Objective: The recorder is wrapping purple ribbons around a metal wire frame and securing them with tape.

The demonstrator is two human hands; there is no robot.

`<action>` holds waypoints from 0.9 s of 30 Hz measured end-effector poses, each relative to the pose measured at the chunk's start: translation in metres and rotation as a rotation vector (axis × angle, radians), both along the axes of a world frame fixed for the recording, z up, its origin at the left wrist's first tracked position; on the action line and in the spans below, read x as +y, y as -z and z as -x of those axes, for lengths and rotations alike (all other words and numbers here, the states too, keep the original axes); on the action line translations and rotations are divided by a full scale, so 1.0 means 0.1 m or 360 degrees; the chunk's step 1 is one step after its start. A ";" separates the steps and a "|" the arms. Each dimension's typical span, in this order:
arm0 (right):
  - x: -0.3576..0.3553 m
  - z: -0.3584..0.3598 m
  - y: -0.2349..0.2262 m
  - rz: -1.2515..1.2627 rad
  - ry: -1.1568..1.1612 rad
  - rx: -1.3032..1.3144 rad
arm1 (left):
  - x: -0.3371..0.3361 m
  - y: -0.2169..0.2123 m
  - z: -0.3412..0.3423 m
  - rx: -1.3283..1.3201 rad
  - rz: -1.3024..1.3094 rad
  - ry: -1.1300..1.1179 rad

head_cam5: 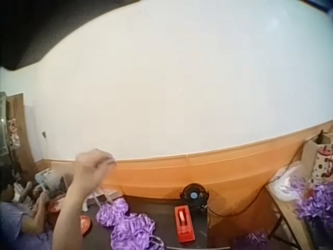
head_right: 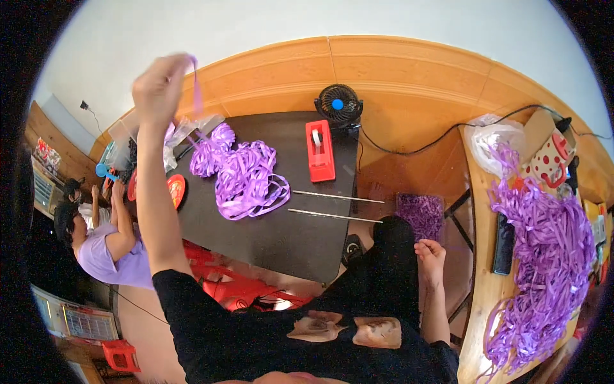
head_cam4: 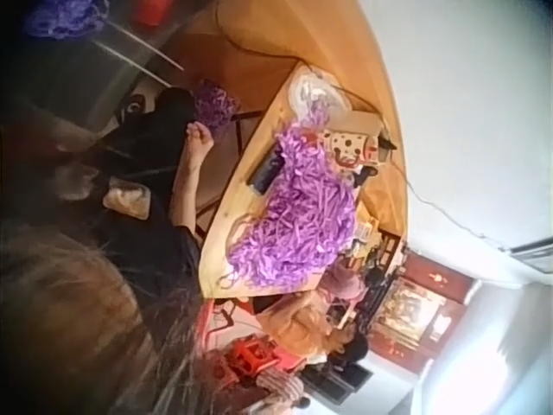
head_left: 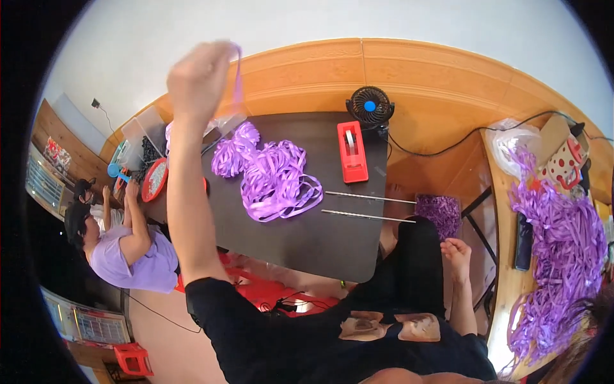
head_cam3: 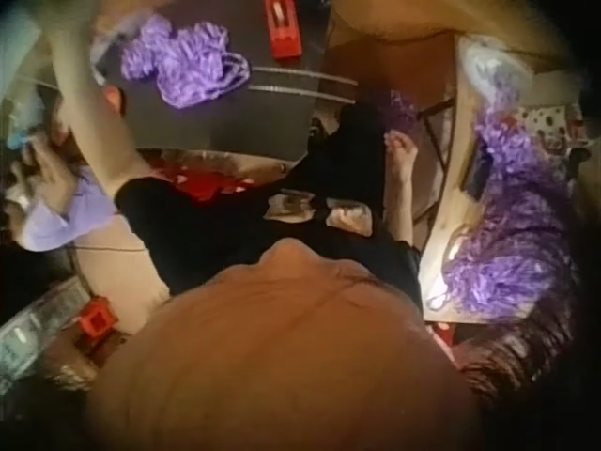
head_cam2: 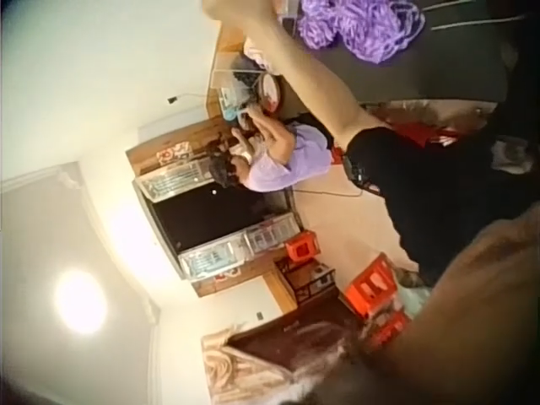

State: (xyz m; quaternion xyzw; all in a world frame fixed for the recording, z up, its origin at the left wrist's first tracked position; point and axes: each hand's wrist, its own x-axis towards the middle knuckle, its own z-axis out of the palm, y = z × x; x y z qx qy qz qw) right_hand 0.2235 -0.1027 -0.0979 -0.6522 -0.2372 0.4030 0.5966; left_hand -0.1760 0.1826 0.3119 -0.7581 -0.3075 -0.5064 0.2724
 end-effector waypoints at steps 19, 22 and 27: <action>0.10 0.16 -0.14 -0.0196 0.0044 0.0065 | -0.69 -0.43 -0.25 -0.0895 -0.0595 0.0666; 0.10 0.17 -0.25 -0.0374 0.0105 0.0028 | -0.92 0.10 -0.74 -0.0537 0.0097 0.0606; 0.19 0.65 -1.38 -0.0984 -0.0548 0.0417 | -1.67 0.88 -1.38 0.0959 0.0461 0.1163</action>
